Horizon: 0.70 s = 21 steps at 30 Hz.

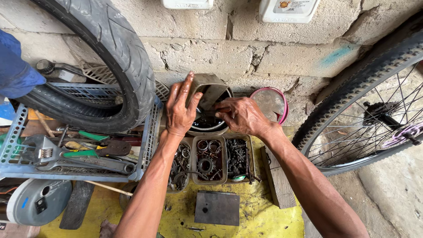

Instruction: The person holds a small metal container and scrubs its interior in a basin of dark cleaning liquid, repeatedly dipping and working the inside surfaces by hand. They then move to a clear plastic container and wipe it thoroughly with a rag, turning it while cleaning different sides.

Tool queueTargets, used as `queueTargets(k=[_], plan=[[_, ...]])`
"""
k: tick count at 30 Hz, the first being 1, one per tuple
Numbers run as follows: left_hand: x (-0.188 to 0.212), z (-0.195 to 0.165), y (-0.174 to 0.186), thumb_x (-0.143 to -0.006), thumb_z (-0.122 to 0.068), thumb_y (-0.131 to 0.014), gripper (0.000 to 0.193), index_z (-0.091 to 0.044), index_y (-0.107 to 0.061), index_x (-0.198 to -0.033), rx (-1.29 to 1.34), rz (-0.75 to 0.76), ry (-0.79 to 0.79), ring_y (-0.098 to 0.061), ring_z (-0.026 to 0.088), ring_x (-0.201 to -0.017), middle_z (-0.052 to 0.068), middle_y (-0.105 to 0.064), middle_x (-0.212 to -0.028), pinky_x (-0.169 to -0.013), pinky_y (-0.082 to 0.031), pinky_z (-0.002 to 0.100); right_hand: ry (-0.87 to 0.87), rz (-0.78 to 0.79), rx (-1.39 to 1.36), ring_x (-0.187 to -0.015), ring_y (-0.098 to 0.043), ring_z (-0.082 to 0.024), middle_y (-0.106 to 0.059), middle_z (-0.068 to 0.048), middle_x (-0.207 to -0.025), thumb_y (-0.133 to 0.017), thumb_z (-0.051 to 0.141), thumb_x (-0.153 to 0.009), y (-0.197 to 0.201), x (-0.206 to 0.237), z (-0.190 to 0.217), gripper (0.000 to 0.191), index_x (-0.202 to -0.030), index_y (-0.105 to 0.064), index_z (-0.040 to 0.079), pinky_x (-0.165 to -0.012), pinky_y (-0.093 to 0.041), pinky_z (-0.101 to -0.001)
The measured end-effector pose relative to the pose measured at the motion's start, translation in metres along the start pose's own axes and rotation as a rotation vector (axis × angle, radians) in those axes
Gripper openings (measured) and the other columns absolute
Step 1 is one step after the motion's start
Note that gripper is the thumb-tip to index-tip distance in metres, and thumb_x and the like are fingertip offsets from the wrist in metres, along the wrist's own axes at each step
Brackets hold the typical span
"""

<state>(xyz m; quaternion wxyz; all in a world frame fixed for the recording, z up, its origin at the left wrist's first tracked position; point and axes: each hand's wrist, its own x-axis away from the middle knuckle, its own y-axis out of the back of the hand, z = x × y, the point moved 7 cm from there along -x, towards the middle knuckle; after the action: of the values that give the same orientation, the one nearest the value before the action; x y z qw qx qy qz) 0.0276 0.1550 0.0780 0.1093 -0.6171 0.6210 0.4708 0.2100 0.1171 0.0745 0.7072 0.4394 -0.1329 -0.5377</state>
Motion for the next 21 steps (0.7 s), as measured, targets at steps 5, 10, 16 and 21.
queueTargets(k=[5, 10, 16, 21], plan=[[-0.001, 0.001, 0.001, -0.106, -0.025, -0.068, 0.053, -0.012, -0.051, -0.154, -0.012, -0.001, 0.008, -0.062, 0.029, -0.1, 0.013, -0.059, -0.117, -0.088, -0.053, 0.04, 0.069, -0.077, 0.03, -0.083, -0.076, -0.029, -0.079, -0.013, -0.103, -0.071, 0.023, -0.096, 0.001, -0.002, 0.003, 0.022, -0.11, -0.077, 0.008, -0.074, -0.062, -0.0397], [0.0, 0.003, 0.0, -0.104, -0.025, -0.071, 0.055, -0.012, -0.051, -0.154, -0.042, -0.008, -0.003, -0.061, 0.029, -0.099, 0.013, -0.058, -0.115, -0.088, -0.052, 0.04, -0.246, 0.158, -0.063, -0.085, -0.078, -0.022, -0.079, -0.01, -0.108, -0.068, 0.024, -0.095, -0.014, -0.001, -0.03, 0.025, -0.116, -0.075, 0.011, -0.078, -0.064, -0.038], [0.0, 0.013, 0.001, -0.105, -0.025, -0.07, 0.055, -0.011, -0.05, -0.154, -0.047, -0.046, 0.028, -0.06, 0.029, -0.101, 0.013, -0.058, -0.116, -0.089, -0.052, 0.04, -0.313, 0.125, 0.081, -0.082, -0.077, -0.018, -0.077, -0.01, -0.113, -0.062, 0.018, -0.098, -0.026, 0.0, -0.047, 0.023, -0.117, -0.075, 0.014, -0.072, -0.066, -0.0354], [0.002, 0.02, 0.001, -0.107, -0.028, -0.067, 0.053, -0.011, -0.05, -0.154, -0.037, -0.082, 0.071, -0.061, 0.029, -0.101, 0.012, -0.058, -0.115, -0.088, -0.052, 0.04, -0.598, 0.342, 0.085, -0.072, -0.074, -0.032, -0.077, -0.006, -0.11, -0.055, 0.014, -0.097, -0.071, 0.012, -0.077, 0.032, -0.123, -0.072, 0.021, -0.059, -0.064, -0.0426]])
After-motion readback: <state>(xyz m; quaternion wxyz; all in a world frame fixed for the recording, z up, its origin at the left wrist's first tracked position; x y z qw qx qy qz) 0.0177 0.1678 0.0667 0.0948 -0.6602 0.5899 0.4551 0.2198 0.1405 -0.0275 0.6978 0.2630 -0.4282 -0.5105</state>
